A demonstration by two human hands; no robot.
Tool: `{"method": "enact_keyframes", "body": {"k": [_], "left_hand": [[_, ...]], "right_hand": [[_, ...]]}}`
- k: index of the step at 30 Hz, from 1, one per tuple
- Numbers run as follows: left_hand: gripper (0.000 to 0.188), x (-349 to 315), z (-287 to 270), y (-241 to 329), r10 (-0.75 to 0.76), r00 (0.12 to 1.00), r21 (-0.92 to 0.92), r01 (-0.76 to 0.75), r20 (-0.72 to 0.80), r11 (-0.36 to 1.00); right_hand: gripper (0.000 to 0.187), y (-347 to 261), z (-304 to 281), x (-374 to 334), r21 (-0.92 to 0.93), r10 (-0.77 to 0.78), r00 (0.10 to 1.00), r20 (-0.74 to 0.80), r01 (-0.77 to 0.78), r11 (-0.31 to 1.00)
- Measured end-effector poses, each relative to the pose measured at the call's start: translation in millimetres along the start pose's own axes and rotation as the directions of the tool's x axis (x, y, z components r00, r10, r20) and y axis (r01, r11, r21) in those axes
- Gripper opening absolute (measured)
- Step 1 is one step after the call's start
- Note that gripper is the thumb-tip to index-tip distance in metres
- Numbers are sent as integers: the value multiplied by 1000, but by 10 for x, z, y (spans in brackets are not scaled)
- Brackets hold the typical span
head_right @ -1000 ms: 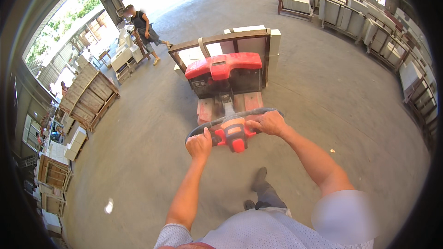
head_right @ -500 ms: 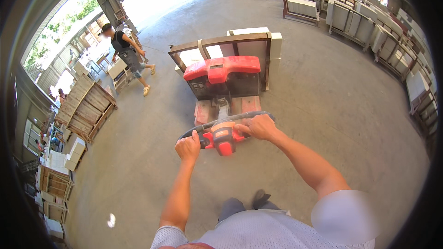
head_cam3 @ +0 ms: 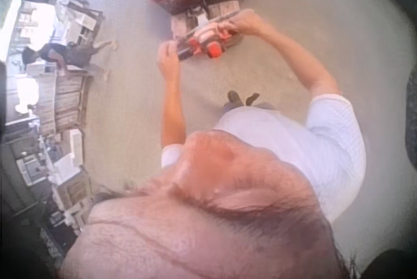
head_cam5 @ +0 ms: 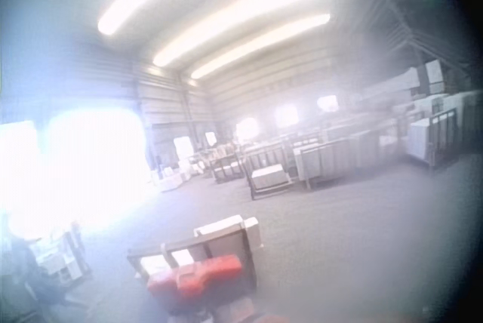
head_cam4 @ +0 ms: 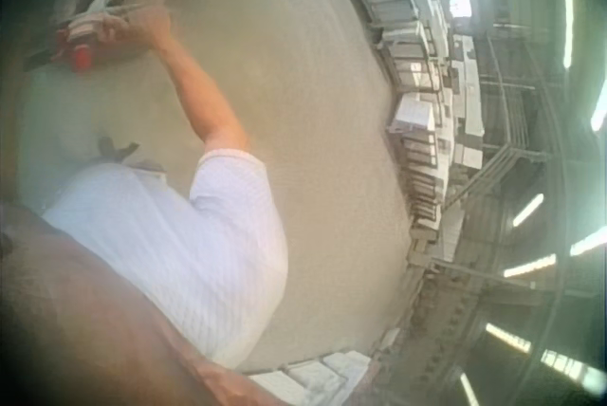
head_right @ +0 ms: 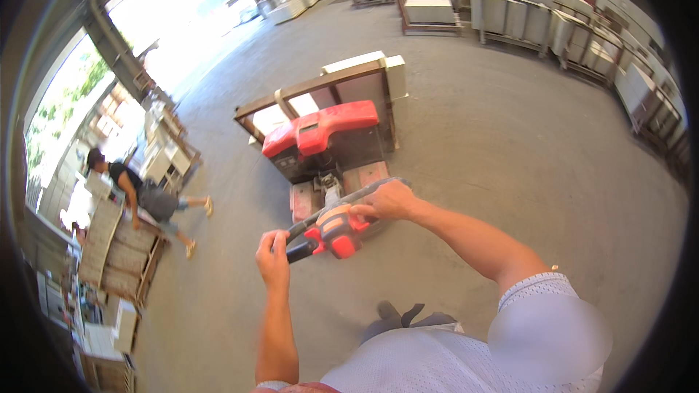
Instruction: The person operates a red manual pallet jack to move a wooden crate containing white rectangular blocks across a warehouse floor. They steer the jack, lift the load, and reposition it near other stored materials.
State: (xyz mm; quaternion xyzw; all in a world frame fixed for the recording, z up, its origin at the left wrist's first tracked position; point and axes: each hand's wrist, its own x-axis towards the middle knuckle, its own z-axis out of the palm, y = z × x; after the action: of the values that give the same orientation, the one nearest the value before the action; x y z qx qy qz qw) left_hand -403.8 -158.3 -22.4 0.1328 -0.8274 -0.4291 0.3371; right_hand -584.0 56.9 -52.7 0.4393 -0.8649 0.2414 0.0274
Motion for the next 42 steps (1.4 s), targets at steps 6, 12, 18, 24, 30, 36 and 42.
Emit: {"method": "enact_keyframes", "body": {"k": [6,12,18,24,30,36,42], "left_hand": [[21,146,-239,1631,884,360,-929,322,300,184],[21,1126,961,1490,591,619,-819,160,518,551],[21,2017,1749,1012,355,751,-584,50,557,810],[21,2747,1995,547,276,806,-528,54,524,848],[21,3376,2143,114,241,824,-531,85,513,843],[21,3947,2022,-366,272,813,-584,100,515,806],[22,4460,1631,-747,375,766,-710,147,522,689]], "right_hand": [[58,557,-323,499,-137,73,982,176,-49,989],[71,1033,-434,1068,-100,59,992,110,-48,994],[79,1203,-186,1639,-90,-128,992,13,129,988],[82,1471,125,2315,36,-22,996,89,19,999],[83,1740,290,3005,11,-39,997,67,39,999],[71,1806,199,3597,4,20,983,180,-21,1000],[61,1870,93,4072,-115,206,937,282,-180,977]]}}
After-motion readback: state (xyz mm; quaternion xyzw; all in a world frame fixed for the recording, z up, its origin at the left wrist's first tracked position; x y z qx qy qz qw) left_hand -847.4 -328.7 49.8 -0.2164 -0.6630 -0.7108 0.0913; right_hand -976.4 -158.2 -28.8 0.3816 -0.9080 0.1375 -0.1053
